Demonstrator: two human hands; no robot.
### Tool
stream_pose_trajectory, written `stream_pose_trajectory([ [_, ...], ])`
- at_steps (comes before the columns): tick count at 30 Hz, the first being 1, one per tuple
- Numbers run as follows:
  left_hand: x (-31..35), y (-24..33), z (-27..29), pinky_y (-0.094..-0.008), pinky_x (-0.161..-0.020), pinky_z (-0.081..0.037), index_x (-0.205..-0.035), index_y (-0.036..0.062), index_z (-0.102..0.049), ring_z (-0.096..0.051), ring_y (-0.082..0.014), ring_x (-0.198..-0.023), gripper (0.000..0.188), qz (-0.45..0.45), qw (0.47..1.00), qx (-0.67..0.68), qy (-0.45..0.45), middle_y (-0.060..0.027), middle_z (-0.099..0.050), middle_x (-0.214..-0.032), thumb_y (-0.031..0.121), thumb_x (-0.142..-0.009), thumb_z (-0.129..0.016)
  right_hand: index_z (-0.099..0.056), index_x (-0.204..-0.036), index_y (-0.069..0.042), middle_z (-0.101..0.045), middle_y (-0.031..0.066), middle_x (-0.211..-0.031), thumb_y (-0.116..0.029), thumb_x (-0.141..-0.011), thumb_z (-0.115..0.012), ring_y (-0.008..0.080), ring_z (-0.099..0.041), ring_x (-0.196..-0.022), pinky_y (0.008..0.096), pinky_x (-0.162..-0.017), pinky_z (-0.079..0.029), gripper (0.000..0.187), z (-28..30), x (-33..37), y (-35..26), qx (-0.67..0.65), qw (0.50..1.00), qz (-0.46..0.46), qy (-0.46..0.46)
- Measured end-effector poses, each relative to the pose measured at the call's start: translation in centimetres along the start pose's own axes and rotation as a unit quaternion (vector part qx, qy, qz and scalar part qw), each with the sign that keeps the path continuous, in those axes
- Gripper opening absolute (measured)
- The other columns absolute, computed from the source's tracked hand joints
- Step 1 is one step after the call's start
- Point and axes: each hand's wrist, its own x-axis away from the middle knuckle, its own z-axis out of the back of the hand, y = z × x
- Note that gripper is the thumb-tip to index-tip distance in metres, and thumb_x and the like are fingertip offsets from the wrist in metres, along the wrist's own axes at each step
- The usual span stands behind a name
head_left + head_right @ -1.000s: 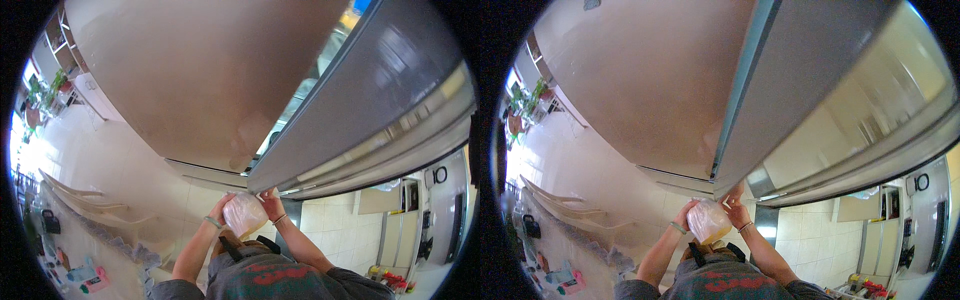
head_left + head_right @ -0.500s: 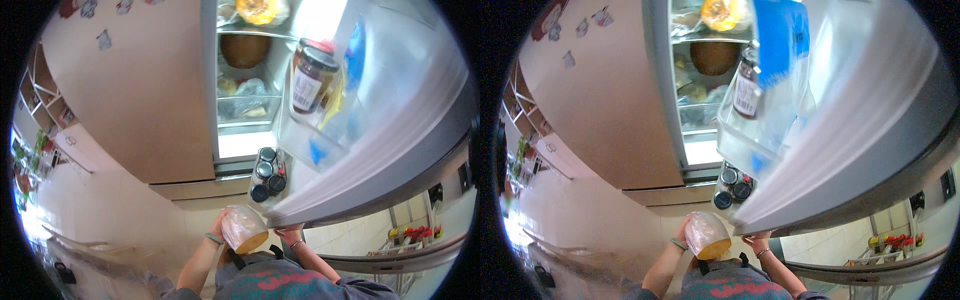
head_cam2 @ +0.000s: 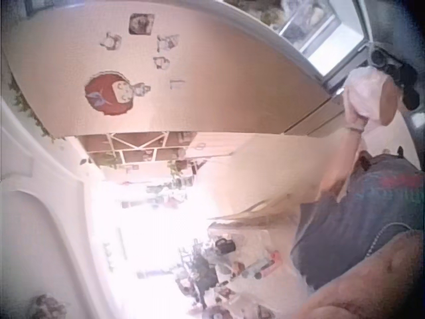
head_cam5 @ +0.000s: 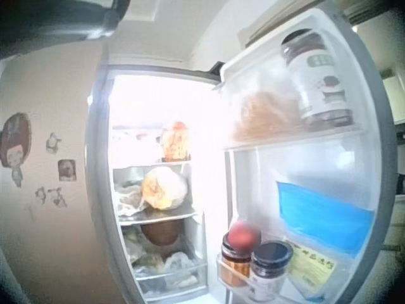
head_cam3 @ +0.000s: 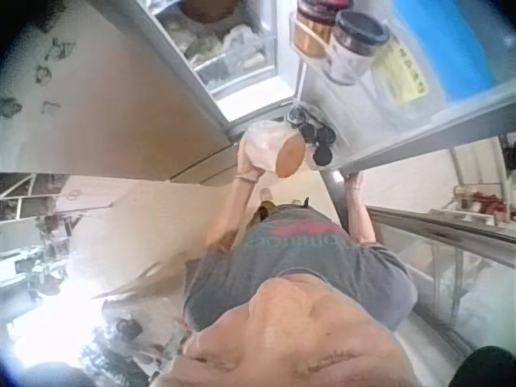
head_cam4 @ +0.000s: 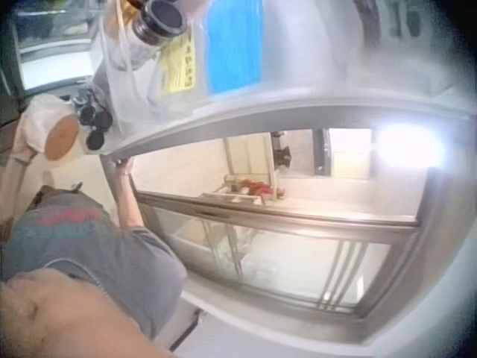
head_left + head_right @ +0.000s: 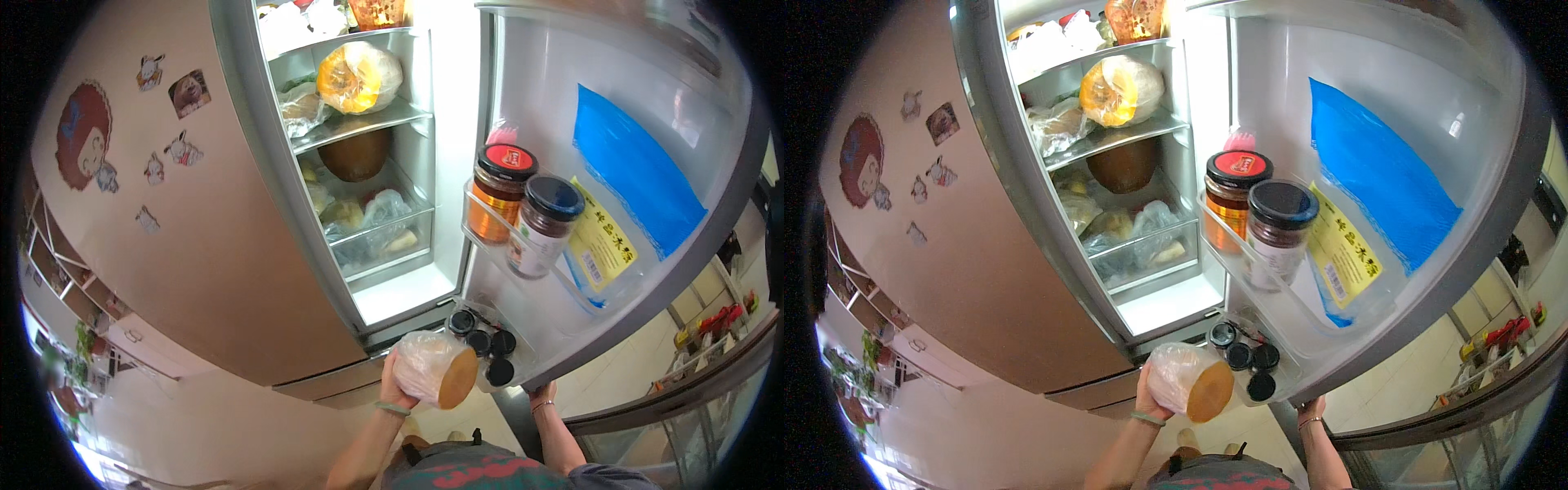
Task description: The person wraps a halved pumpkin in a plastic bag and places it into the refrigerator. They repeat this process with a second halved pumpkin, securing the bag and storing it in the fridge.
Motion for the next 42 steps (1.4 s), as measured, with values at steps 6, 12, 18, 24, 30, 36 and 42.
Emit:
stream_pose_trajectory([
  [6,-3.2,3.9,-4.5,-0.0458,-0.102,-0.042,-0.126,0.0104,-0.054,-0.054,-0.0294,-0.116,0.05,-0.089,0.996,-0.001,-0.026,-0.0098,-0.058,-0.125,0.046,-0.092,-0.046,-0.046,-0.131,-0.003,-0.064,0.0127,-0.113,-0.023,-0.094,-0.055,0.0276,-0.064,-0.097,0.0396,-0.082,-0.053,0.043,-9.4,14.2,4.6,0.216,0.916,-0.264,-0.211],
  [12,-5.0,5.8,-8.1,-0.0451,-0.101,-0.042,-0.128,0.0116,-0.052,-0.053,-0.0271,-0.117,0.056,-0.138,0.99,0.004,-0.006,-0.0068,-0.056,-0.128,0.052,-0.09,-0.047,-0.03,-0.144,-0.006,-0.041,0.0078,-0.142,-0.024,-0.093,-0.063,0.0208,-0.044,-0.126,0.034,-0.099,-0.041,0.063,-27.5,17.5,2.9,0.094,0.882,0.144,-0.438],
  [18,-5.8,6.6,-12.8,-0.0404,-0.103,-0.039,-0.131,0.0076,-0.047,-0.05,-0.0246,-0.119,0.063,-0.259,0.963,-0.064,-0.039,-0.0076,-0.054,-0.13,0.055,-0.091,-0.047,-0.033,-0.137,0.003,-0.045,0.0113,-0.131,-0.037,-0.088,-0.068,0.018,-0.043,-0.119,0.0322,-0.101,-0.036,0.072,-38.8,19.5,-3.4,0.035,0.887,0.16,-0.433],
  [24,-7.2,8.9,-15.9,-0.0399,-0.112,-0.025,-0.144,0.0083,-0.031,-0.033,-0.0236,-0.135,0.073,-0.356,0.917,-0.161,-0.082,-0.0091,-0.037,-0.145,0.062,-0.094,-0.038,-0.035,-0.137,0.003,-0.05,0.0095,-0.128,-0.04,-0.084,-0.071,0.0184,-0.046,-0.119,0.0333,-0.103,-0.035,0.077,-46.2,19.4,-7.7,-0.018,0.846,0.212,-0.489],
  [30,-8.4,11.8,-21.4,-0.0408,-0.113,-0.024,-0.147,0.0114,-0.025,-0.032,-0.0256,-0.135,0.077,-0.387,0.906,-0.13,-0.117,-0.0092,-0.033,-0.147,0.066,-0.093,-0.032,-0.037,-0.135,0.003,-0.051,0.0107,-0.127,-0.037,-0.082,-0.074,0.0167,-0.05,-0.116,0.0313,-0.099,-0.041,0.077,-51.1,18.7,-11.0,-0.047,0.816,0.18,-0.547],
  [36,-9.3,15.4,-26.6,-0.0395,-0.113,-0.028,-0.147,0.012,-0.023,-0.032,-0.0251,-0.135,0.076,-0.387,0.896,-0.144,-0.161,-0.0105,-0.031,-0.147,0.063,-0.093,-0.038,-0.026,-0.138,0.004,-0.046,0.0143,-0.129,-0.044,-0.081,-0.074,0.0207,-0.047,-0.117,0.031,-0.098,-0.041,0.089,-57.8,19.7,-14.6,-0.065,0.802,0.275,-0.526],
  [42,-10.5,16.9,-29.3,-0.0383,-0.111,-0.032,-0.145,0.0094,-0.028,-0.036,-0.0242,-0.132,0.065,-0.442,0.877,-0.105,-0.158,-0.0094,-0.035,-0.144,0.054,-0.098,-0.034,-0.003,-0.143,0.008,-0.04,0.0229,-0.132,-0.053,-0.079,-0.072,0.0272,-0.045,-0.12,0.0341,-0.1,-0.04,0.111,-62.4,19.3,-15.7,-0.055,0.792,0.396,-0.462],
])
